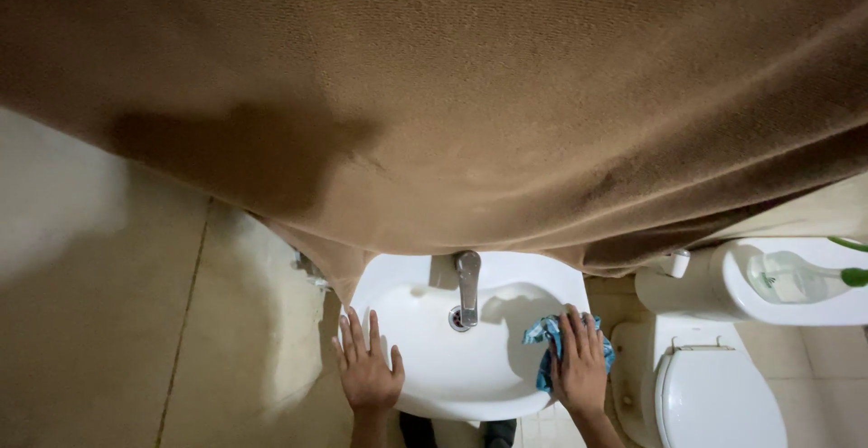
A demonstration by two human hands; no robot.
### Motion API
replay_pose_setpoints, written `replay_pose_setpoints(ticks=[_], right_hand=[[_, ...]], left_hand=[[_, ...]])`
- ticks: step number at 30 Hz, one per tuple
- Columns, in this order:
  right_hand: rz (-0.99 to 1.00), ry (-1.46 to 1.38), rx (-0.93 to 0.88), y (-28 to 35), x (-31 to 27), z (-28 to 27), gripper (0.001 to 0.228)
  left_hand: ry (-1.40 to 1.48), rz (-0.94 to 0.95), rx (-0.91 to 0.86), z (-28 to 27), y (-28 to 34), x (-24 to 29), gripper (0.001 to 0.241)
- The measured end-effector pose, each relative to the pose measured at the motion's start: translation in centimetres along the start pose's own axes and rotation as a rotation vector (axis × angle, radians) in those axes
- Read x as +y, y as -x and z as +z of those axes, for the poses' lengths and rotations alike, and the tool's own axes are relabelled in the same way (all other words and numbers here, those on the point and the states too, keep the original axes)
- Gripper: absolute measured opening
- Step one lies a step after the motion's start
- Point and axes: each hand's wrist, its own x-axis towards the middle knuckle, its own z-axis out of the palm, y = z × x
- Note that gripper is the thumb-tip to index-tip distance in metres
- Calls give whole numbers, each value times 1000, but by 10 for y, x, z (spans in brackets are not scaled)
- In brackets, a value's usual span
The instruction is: The person cleans a bathroom using a blue cloth. They wipe the shower wall and faucet, then move to the sink to clean the basin and faucet. Finally, they wipe the floor tiles around the toilet.
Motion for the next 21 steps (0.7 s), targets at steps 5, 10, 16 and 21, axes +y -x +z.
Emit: replay_pose_setpoints(ticks=[5,10,16,21], right_hand=[[0,49,18,-31,10,12,62],[-15,4,60,-69,11,22,59],[-155,70,18,-96,-21,62,55],[-206,-31,-156,-98,-66,54,70]], left_hand=[[41,9,32,0,-1,1,79],[80,8,42,-2,-3,6,77],[38,54,86,-2,-6,6,72],[66,75,57,-1,-3,5,73]])
